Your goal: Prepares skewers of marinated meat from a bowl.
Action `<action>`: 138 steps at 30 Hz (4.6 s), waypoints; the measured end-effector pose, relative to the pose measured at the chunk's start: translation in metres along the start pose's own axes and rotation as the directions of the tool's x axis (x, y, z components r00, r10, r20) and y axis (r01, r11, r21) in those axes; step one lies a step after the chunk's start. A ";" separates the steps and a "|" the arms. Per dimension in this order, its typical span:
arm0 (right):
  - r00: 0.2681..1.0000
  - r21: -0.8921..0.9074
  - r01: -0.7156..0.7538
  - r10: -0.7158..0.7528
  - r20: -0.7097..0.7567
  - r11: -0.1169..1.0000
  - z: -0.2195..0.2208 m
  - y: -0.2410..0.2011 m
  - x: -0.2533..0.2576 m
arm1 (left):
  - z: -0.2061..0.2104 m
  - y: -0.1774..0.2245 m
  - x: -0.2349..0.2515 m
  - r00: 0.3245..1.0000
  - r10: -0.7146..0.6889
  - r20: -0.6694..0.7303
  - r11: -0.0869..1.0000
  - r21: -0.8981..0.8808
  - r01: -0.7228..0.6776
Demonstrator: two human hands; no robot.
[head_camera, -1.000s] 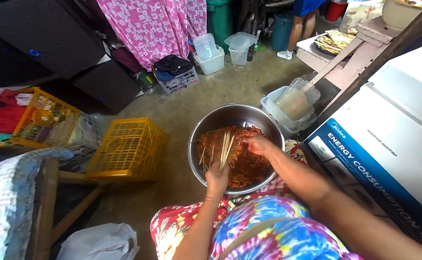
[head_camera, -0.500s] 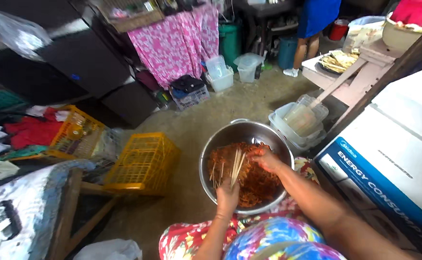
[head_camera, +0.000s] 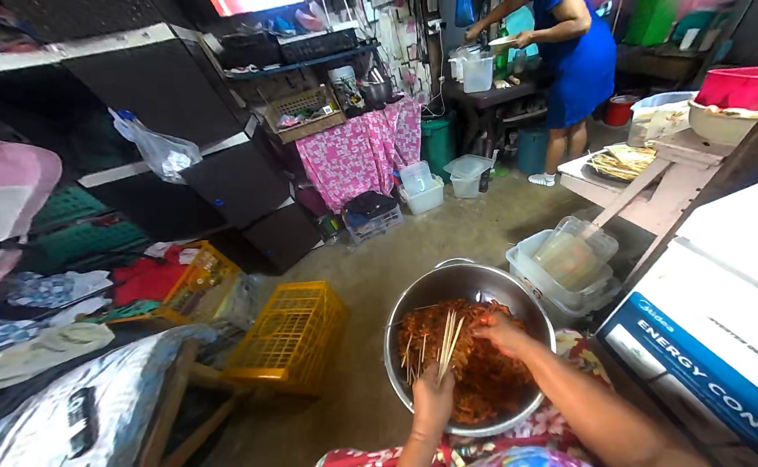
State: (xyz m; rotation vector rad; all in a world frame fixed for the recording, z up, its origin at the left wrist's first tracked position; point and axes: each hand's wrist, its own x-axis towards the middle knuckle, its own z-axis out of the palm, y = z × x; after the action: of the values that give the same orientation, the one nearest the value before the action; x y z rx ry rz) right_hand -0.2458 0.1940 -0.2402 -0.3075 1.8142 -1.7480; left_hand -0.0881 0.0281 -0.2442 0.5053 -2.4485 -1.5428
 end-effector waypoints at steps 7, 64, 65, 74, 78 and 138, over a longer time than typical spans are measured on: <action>0.996 0.136 -0.086 0.087 0.001 0.987 0.003 -0.004 -0.005 | 0.001 -0.003 0.000 1.000 0.014 0.000 1.000 -0.014 -0.014; 0.989 0.036 -0.103 0.107 -0.107 0.994 0.011 0.002 -0.001 | 0.001 0.001 0.000 0.999 0.028 0.029 0.999 0.038 -0.029; 0.985 0.038 -0.105 0.109 -0.130 0.994 0.010 0.001 0.000 | 0.002 0.001 0.001 0.999 0.028 0.027 0.999 0.038 -0.029; 0.986 0.027 -0.044 0.047 -0.161 0.999 0.009 0.000 0.001 | 0.000 0.004 0.000 0.999 0.022 0.030 0.999 0.044 -0.024; 0.988 0.022 -0.048 0.050 -0.145 0.999 0.009 0.000 -0.001 | 0.001 0.002 0.000 0.999 0.027 0.024 0.997 0.065 -0.028; 0.943 0.354 0.041 0.080 -0.322 0.934 0.020 0.000 -0.002 | 0.000 0.001 0.001 0.999 0.029 0.045 1.000 0.004 -0.029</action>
State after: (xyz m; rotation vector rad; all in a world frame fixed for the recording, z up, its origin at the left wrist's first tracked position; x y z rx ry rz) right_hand -0.2331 0.1787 -0.2394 0.1650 1.6588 -2.1710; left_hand -0.0890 0.0276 -0.2433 0.4382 -2.4818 -1.5548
